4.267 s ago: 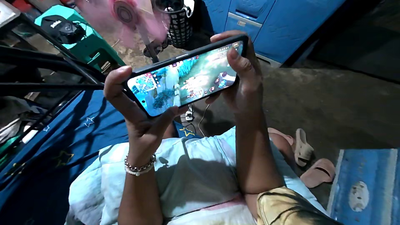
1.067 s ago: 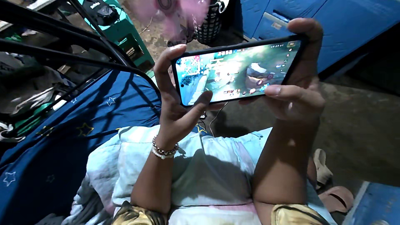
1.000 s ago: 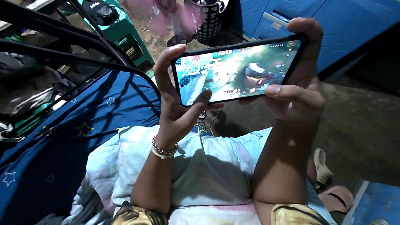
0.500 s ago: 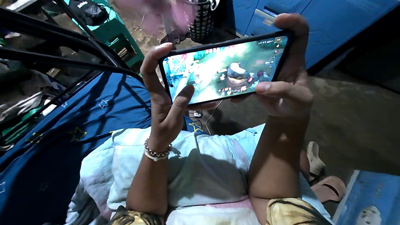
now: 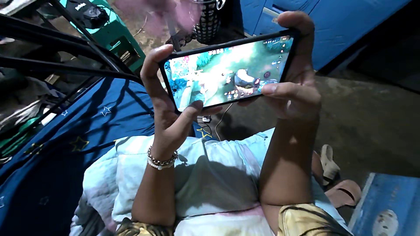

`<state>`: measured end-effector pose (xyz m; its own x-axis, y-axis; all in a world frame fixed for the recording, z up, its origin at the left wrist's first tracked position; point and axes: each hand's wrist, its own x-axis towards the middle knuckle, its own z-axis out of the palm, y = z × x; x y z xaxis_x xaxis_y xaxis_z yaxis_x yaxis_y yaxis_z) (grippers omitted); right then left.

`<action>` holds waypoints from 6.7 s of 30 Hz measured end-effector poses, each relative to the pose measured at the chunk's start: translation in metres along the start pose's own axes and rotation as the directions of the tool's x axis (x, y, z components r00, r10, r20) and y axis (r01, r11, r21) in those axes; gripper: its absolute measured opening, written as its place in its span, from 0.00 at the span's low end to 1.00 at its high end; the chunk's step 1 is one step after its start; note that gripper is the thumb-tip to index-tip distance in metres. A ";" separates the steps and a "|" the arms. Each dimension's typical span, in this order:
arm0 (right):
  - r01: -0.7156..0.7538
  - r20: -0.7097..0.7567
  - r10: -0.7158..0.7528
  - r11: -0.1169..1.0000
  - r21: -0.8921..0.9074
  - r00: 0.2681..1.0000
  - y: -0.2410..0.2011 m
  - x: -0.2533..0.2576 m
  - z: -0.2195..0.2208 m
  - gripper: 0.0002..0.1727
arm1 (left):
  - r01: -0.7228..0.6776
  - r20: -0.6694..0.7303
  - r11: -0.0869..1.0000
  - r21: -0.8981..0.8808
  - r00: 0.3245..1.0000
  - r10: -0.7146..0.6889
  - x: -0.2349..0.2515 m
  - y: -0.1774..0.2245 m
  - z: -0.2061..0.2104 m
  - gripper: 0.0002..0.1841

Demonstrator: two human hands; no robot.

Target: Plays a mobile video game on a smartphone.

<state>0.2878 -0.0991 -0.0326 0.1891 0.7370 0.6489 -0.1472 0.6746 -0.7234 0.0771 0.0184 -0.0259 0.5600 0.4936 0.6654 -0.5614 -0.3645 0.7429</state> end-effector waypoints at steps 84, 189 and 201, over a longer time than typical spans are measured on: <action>-0.003 0.037 0.003 1.000 0.007 0.999 -0.001 -0.002 -0.003 0.47 | 0.029 -0.017 0.998 0.052 0.999 -0.028 -0.002 0.002 0.003 0.52; 0.055 0.094 -0.049 0.997 -0.059 0.994 0.004 -0.001 0.000 0.47 | -0.005 -0.120 0.999 0.040 0.993 0.010 -0.001 -0.003 0.004 0.38; 0.070 0.106 -0.064 0.996 -0.055 0.992 0.007 0.001 -0.001 0.46 | 0.026 -0.121 1.000 -0.002 0.992 -0.026 -0.001 -0.001 0.005 0.38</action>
<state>0.2882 -0.0937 -0.0367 0.0944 0.6927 0.7150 -0.0800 0.7212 -0.6881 0.0800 0.0143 -0.0275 0.4966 0.5945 0.6324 -0.5479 -0.3503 0.7596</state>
